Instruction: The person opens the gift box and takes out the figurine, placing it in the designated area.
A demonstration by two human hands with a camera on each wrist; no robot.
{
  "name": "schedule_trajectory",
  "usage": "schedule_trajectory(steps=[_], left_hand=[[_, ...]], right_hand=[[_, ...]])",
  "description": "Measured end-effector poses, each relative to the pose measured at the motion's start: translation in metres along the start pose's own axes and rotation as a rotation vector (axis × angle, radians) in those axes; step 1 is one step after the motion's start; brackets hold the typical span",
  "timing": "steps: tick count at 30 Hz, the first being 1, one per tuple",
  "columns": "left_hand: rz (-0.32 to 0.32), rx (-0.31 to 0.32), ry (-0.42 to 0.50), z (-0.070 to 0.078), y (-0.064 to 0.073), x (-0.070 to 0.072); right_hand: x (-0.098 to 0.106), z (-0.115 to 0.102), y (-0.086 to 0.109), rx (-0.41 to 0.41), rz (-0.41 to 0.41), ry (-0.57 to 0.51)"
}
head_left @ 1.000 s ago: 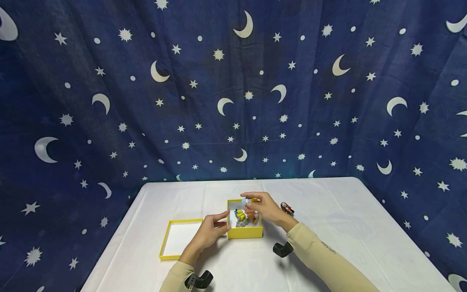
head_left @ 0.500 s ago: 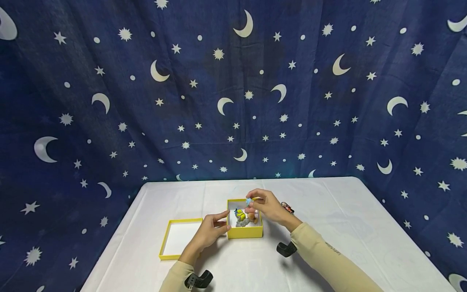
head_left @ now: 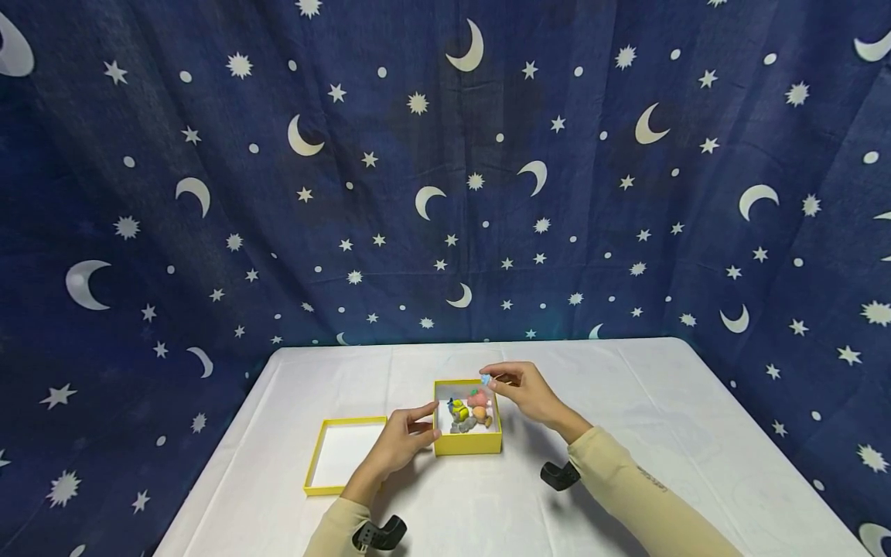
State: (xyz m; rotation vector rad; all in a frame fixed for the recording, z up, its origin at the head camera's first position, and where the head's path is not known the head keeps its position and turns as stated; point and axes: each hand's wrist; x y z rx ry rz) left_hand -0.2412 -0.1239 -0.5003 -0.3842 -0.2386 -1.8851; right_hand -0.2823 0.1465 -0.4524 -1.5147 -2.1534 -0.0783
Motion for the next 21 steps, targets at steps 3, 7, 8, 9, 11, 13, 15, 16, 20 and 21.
schedule_trajectory(steps=[3, 7, 8, 9, 11, 13, 15, 16, 20, 21], left_hand=[[0.003, 0.003, 0.004, 0.001, 0.001, 0.000], [0.006, -0.004, 0.018, 0.002, 0.002, 0.000], [0.006, -0.006, 0.018, 0.003, 0.002, 0.000], [0.007, -0.006, 0.020, 0.003, 0.002, 0.000], [0.008, -0.004, 0.022, 0.003, 0.002, 0.000], [0.006, -0.002, 0.019, 0.003, 0.003, -0.001], [0.004, -0.003, 0.015, 0.002, 0.002, -0.001], [0.004, 0.002, 0.013, 0.002, 0.002, -0.001], [0.003, 0.007, 0.005, 0.000, 0.001, -0.001], [0.001, 0.000, 0.000, 0.000, 0.001, 0.000]], right_hand=[[0.003, 0.001, 0.002, -0.011, -0.001, -0.023], [0.008, 0.002, 0.004, -0.019, -0.013, -0.061], [0.010, 0.002, 0.005, -0.023, -0.013, -0.066], [0.011, 0.002, 0.006, -0.029, -0.013, -0.064], [0.014, 0.002, 0.008, -0.038, -0.011, -0.062], [0.017, 0.003, 0.009, -0.048, -0.006, -0.061], [0.020, 0.003, 0.011, -0.051, -0.003, -0.066], [0.022, 0.004, 0.011, -0.051, 0.000, -0.068], [0.028, 0.006, 0.014, -0.049, 0.015, -0.080], [0.029, 0.007, 0.015, -0.047, 0.020, -0.080]])
Point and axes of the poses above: each hand's wrist, its own y-axis away from the middle knuckle, its own x-axis out of the back of the hand, z = x × y, and after that the axes turned 1 degree about x, right-handed
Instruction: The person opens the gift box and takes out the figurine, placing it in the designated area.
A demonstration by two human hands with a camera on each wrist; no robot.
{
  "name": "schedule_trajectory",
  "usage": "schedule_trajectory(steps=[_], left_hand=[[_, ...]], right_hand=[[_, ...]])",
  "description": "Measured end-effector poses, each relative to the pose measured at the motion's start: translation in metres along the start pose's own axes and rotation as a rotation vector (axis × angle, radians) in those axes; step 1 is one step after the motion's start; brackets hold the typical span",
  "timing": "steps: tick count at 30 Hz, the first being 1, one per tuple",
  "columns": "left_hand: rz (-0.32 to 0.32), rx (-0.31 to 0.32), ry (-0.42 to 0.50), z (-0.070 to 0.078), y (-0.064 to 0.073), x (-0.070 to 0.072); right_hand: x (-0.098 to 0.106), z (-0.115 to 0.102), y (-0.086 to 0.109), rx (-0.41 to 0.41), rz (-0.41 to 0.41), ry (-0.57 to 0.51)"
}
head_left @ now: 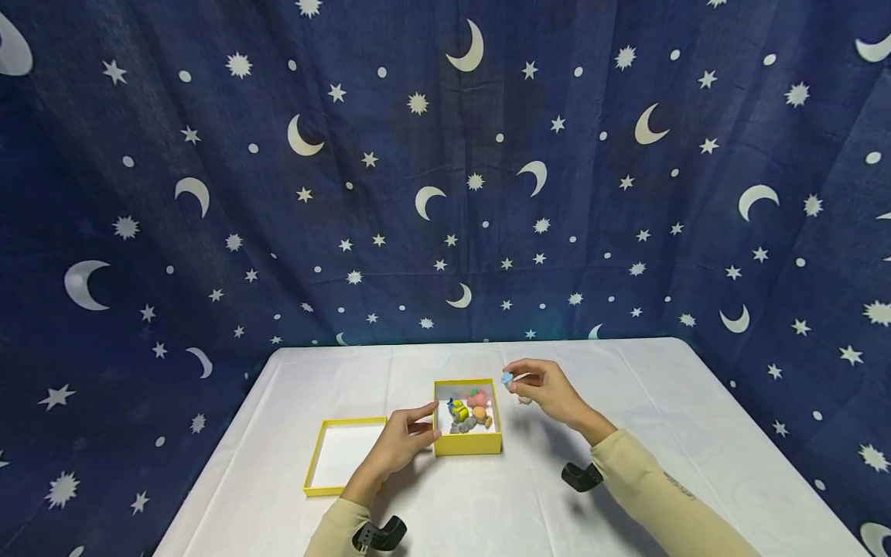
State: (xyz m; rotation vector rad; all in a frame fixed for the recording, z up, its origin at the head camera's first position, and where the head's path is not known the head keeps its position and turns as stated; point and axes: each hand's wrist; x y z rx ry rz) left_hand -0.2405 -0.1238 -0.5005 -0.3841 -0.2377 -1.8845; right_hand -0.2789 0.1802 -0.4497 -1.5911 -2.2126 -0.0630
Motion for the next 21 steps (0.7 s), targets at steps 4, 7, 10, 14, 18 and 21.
schedule_trajectory(steps=[4, 7, 10, 14, 18, 21], left_hand=[[0.001, 0.008, 0.001, 0.000, 0.000, 0.000], [-0.001, 0.012, 0.008, 0.000, 0.001, 0.000], [-0.003, 0.004, 0.011, 0.001, 0.000, 0.000], [-0.003, 0.000, 0.007, 0.000, 0.000, 0.000], [-0.002, 0.001, 0.004, -0.001, 0.000, 0.000], [-0.002, -0.011, 0.004, 0.000, 0.000, 0.001]], right_hand=[[0.007, 0.004, 0.004, 0.004, 0.023, 0.026], [0.012, 0.006, 0.007, 0.005, 0.056, 0.056], [0.016, 0.010, 0.010, 0.004, 0.085, 0.068], [0.022, 0.013, 0.014, -0.002, 0.088, 0.059], [0.028, 0.016, 0.017, -0.015, 0.091, 0.045], [0.032, 0.018, 0.018, -0.014, 0.109, 0.038]])
Point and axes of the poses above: each hand's wrist, its own y-axis away from the middle knuckle, its own x-axis out of the back of the hand, z = x × y, and after that the axes turned 1 degree about x, right-handed
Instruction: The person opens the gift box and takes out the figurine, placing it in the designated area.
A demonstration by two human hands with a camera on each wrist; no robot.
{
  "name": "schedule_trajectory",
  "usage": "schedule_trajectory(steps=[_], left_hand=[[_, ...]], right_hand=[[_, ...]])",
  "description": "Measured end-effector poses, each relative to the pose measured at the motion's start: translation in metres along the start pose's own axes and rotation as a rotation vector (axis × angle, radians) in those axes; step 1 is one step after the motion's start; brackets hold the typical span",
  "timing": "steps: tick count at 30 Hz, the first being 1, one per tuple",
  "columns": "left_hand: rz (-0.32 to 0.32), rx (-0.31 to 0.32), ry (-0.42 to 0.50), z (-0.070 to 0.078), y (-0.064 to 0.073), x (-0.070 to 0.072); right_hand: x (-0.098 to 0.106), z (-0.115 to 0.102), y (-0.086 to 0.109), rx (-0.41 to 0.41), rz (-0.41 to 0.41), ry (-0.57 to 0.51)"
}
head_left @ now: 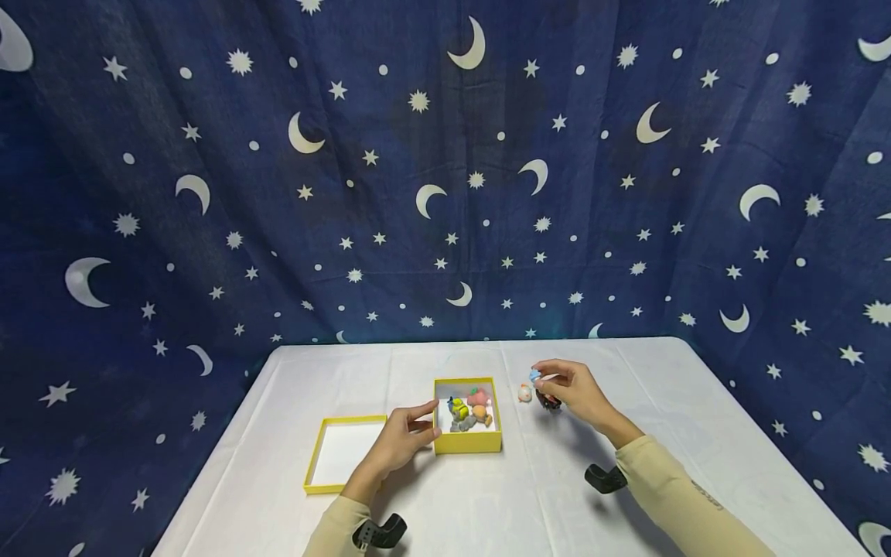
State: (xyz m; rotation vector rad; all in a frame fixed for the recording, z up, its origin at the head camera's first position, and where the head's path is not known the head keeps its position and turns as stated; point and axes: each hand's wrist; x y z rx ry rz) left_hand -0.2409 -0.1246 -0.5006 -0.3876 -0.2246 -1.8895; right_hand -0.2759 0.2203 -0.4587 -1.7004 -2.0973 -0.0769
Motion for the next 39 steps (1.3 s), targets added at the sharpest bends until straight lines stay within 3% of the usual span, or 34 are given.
schedule_trajectory(steps=[4, 8, 11, 17, 23, 39], left_hand=[[0.004, -0.007, 0.004, 0.001, 0.001, 0.001], [-0.002, -0.003, 0.007, 0.020, 0.009, 0.003], [0.000, 0.000, 0.000, 0.023, 0.010, 0.002], [0.019, 0.003, 0.001, 0.002, 0.002, 0.000], [0.005, -0.021, 0.027, 0.003, 0.003, 0.000], [0.007, -0.010, 0.044, 0.000, 0.001, 0.001]], right_hand=[[0.006, 0.005, 0.001, 0.016, 0.021, -0.004], [0.010, 0.010, 0.003, 0.018, 0.040, -0.002], [0.012, 0.013, 0.005, 0.016, 0.055, 0.010], [0.018, 0.023, 0.006, 0.037, 0.082, 0.043], [0.023, 0.034, 0.010, 0.020, 0.089, 0.034], [0.037, 0.064, 0.009, -0.081, 0.100, 0.043]])
Point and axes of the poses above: each hand's wrist, its own y-axis away from the middle knuckle, its own x-axis out of the back of the hand, z = x × y, and after that the axes turned 1 degree about x, right-handed
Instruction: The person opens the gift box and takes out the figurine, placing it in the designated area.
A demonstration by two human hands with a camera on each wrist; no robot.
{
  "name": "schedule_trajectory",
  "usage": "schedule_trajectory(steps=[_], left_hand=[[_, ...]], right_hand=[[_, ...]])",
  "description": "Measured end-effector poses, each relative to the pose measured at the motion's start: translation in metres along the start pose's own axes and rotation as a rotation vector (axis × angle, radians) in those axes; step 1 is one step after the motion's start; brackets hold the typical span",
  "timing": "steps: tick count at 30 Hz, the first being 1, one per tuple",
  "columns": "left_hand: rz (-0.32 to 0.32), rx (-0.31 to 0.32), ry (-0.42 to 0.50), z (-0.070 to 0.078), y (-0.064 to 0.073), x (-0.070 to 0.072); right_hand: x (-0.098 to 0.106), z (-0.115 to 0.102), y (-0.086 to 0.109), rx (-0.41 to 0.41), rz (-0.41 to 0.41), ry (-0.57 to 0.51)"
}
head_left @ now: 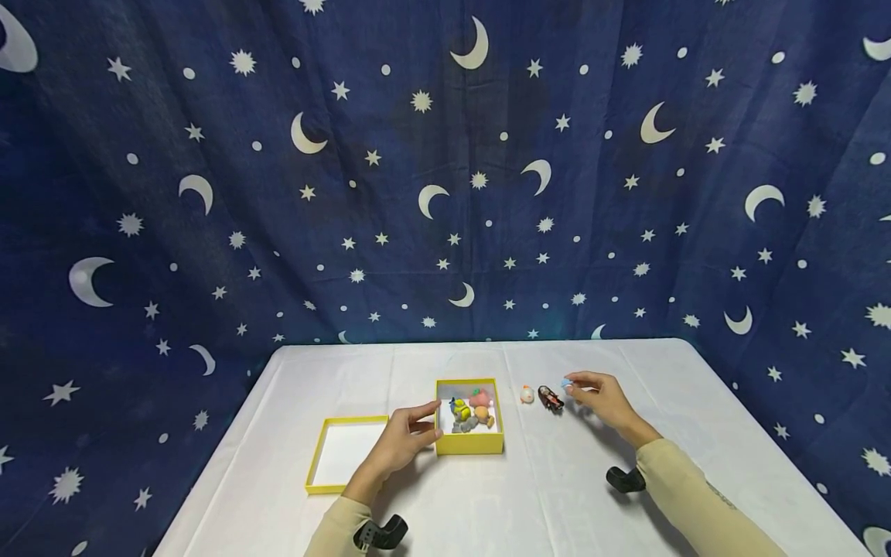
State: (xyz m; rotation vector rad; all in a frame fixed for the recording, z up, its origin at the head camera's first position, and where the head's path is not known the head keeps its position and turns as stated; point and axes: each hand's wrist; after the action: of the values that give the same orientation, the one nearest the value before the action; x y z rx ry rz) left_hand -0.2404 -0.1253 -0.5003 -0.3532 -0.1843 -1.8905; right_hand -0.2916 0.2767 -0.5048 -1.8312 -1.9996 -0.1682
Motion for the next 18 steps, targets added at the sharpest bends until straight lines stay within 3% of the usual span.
schedule_trajectory(steps=[11, 18], left_hand=[[0.002, 0.006, -0.021, 0.005, 0.002, 0.001], [0.002, 0.012, -0.018, 0.005, 0.002, 0.000]], right_hand=[[-0.001, 0.012, -0.006, -0.117, 0.021, 0.133], [-0.008, 0.017, -0.010, -0.137, 0.024, 0.229]])
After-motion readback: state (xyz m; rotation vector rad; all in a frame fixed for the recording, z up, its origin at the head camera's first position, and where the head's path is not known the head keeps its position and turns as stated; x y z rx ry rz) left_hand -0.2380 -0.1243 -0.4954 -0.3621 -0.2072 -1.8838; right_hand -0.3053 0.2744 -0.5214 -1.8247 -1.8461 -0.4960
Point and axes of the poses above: each hand's wrist, its own y-axis away from the middle knuckle, its own x-axis out of the back of the hand, z = x × y, and after that the axes turned 1 degree about x, right-handed
